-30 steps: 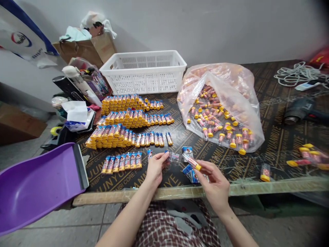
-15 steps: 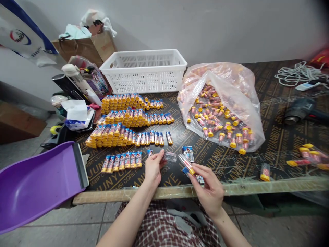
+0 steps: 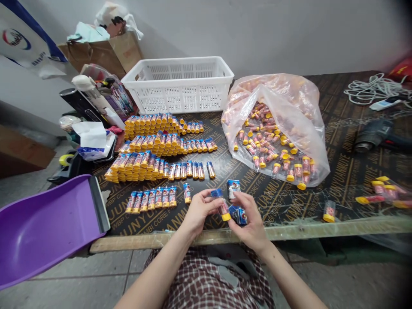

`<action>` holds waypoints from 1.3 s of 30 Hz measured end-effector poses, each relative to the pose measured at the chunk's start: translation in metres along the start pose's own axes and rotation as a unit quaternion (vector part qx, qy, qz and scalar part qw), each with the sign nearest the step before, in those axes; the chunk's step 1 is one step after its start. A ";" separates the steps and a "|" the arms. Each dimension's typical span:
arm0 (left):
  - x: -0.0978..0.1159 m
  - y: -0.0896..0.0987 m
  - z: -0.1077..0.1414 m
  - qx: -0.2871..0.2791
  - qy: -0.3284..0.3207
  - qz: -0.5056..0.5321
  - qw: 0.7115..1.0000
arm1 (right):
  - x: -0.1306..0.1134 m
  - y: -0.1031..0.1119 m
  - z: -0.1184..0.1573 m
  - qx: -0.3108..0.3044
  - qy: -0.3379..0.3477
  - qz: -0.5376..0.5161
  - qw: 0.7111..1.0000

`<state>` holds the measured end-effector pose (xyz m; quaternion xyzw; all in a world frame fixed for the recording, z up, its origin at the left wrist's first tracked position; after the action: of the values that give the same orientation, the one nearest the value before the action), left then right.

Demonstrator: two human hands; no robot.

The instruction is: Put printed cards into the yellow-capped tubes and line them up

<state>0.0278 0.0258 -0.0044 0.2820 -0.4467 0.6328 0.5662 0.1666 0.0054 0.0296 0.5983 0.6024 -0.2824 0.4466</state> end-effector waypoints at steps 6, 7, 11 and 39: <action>-0.005 -0.015 0.009 -0.076 0.017 -0.047 0.996 | -0.001 -0.010 -0.006 -0.116 -0.008 -0.066 0.991; -0.006 -0.016 0.009 -0.078 0.021 -0.047 0.996 | -0.001 -0.012 -0.005 -0.133 -0.010 -0.072 0.989; -0.011 -0.018 0.010 -0.080 0.031 -0.042 0.995 | 0.003 -0.013 0.000 -0.145 -0.018 -0.072 0.987; -0.016 -0.018 0.013 -0.062 0.041 -0.049 0.996 | 0.005 -0.016 0.002 -0.088 -0.005 -0.122 0.989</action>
<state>0.0467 0.0064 -0.0080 0.2415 -0.4475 0.5863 0.6307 0.1517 0.0041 0.0214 0.4775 0.6911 -0.2835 0.4625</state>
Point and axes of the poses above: each hand's wrist, its own z-axis away from the middle knuckle, its own y-axis out of the back of the hand, x = y × z, the point moved 7 cm from there along -z, towards the middle knuckle, and after that the axes turned 15 degrees about -z, right-handed, at the moved point
